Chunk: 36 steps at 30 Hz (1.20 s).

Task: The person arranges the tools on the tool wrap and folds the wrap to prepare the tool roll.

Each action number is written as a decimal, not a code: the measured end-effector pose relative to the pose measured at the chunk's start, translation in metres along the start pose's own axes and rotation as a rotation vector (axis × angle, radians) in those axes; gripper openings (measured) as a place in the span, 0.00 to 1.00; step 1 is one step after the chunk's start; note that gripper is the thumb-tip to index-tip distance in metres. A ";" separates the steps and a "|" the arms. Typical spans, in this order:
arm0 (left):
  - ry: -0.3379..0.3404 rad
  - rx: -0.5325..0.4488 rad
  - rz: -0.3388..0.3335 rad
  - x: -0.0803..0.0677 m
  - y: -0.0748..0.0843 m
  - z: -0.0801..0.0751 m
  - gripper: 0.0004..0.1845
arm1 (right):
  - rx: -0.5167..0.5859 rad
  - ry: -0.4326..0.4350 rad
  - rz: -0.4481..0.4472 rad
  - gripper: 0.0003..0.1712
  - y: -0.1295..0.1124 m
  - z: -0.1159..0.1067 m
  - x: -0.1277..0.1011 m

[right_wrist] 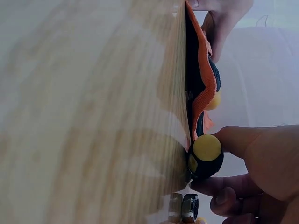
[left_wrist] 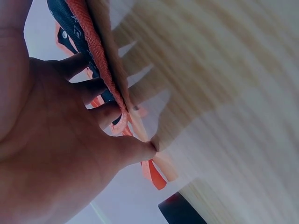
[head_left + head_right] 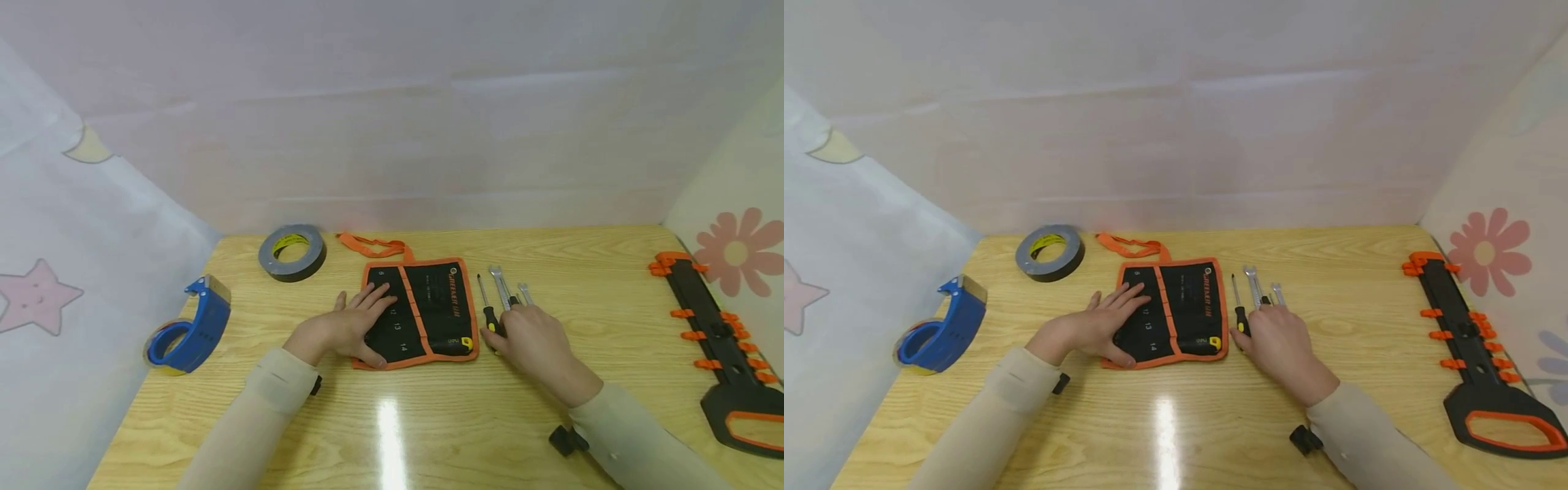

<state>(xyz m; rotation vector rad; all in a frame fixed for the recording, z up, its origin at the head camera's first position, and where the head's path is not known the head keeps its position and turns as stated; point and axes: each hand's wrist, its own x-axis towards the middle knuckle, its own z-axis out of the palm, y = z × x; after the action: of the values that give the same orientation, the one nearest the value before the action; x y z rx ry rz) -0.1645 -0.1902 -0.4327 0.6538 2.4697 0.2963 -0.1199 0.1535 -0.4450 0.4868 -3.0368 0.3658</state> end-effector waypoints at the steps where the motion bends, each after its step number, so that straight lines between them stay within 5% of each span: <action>1: -0.001 -0.001 -0.004 0.000 0.000 0.000 0.67 | 0.009 -0.017 0.014 0.32 0.001 0.000 0.001; 7: -0.007 0.011 -0.011 0.000 0.002 -0.001 0.67 | 0.111 -0.104 0.101 0.27 0.004 -0.006 0.005; 18: -0.005 0.010 -0.002 0.001 0.003 -0.001 0.67 | 0.228 -0.069 0.142 0.19 0.015 -0.030 -0.001; 36: -0.001 0.013 -0.006 -0.001 0.001 -0.001 0.67 | 0.367 -0.045 -0.034 0.11 0.027 -0.039 -0.006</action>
<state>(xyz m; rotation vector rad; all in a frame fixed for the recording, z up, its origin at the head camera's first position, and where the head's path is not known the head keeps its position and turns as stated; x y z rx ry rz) -0.1642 -0.1900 -0.4314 0.6516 2.4737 0.2778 -0.1225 0.1896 -0.4135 0.5678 -3.0034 0.9301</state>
